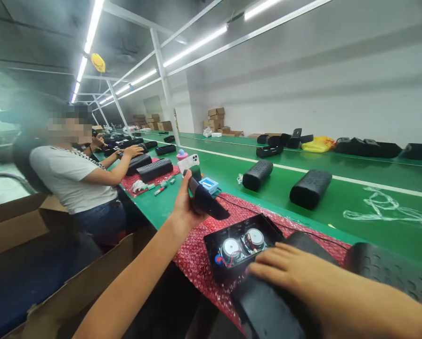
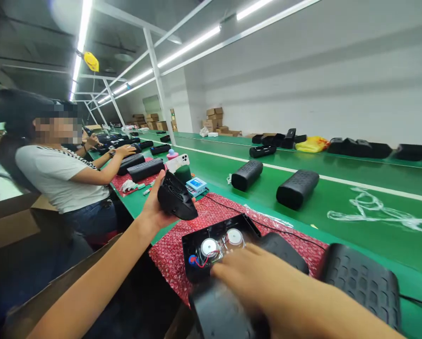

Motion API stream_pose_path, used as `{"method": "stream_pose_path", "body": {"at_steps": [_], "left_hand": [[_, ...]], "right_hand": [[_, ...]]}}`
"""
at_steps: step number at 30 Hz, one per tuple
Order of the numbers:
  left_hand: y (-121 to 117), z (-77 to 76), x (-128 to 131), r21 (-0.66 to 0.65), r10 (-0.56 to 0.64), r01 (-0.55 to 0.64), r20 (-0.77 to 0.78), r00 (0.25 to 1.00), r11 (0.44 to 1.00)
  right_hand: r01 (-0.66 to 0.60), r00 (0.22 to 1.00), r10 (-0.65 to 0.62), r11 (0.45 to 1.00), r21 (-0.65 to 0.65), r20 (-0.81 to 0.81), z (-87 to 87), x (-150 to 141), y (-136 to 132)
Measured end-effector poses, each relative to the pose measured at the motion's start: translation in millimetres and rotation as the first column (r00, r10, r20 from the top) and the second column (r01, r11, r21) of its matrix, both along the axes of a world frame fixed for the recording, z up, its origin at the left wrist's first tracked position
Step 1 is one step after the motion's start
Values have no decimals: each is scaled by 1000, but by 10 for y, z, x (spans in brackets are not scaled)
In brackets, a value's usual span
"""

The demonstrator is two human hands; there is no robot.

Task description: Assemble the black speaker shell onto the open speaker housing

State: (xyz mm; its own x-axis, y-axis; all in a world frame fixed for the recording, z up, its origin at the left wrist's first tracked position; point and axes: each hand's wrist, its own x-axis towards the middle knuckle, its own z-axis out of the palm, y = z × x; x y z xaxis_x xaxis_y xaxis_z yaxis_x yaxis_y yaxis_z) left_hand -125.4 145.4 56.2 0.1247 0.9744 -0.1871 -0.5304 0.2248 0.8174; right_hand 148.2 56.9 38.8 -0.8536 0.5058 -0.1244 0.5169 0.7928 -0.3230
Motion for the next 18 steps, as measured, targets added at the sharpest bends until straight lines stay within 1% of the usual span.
{"method": "stream_pose_path", "body": {"at_steps": [2, 4, 6, 8, 10, 12, 13, 14, 15, 16, 17, 18], "left_hand": [[69, 23, -62, -20, 50, -50, -7, 999, 999], [134, 82, -107, 29, 35, -31, -122, 992, 999], [180, 152, -128, 96, -26, 57, -301, 953, 994], [197, 213, -109, 142, -90, 171, -454, 886, 975], [195, 254, -44, 203, -104, 252, -546, 832, 946], [193, 285, 51, 283, -78, 322, -629, 773, 904], [195, 304, 101, 350, -40, 376, -684, 728, 858], [199, 330, 150, 431, 21, 457, -744, 667, 778], [206, 367, 194, 502, 117, 559, -804, 584, 659], [213, 414, 234, 541, 255, 671, -838, 482, 507], [220, 471, 271, 531, 420, 775, -824, 380, 343], [226, 533, 308, 476, 577, 857, -764, 290, 199]], "right_hand": [[-86, 996, 87, 996, -38, 26, -157, -83, 3], [-86, 995, 88, 995, -51, 44, -325, -92, 49], [-61, 994, 64, 998, -32, 85, -498, -64, 123], [-35, 989, 35, 999, -7, 141, -672, -42, 208], [-4, 976, 7, 1000, -12, 218, -818, -44, 283], [26, 955, -9, 998, -53, 298, -899, -52, 328], [35, 950, -10, 997, -74, 313, -906, -45, 336], [43, 950, -15, 996, -84, 313, -889, -27, 336], [51, 956, -23, 995, -87, 293, -849, 6, 331], [75, 967, -49, 993, -95, 250, -791, 52, 326], [113, 981, -92, 987, -117, 170, -716, 110, 325], [173, 984, -165, 969, -174, 61, -632, 174, 332]]}}
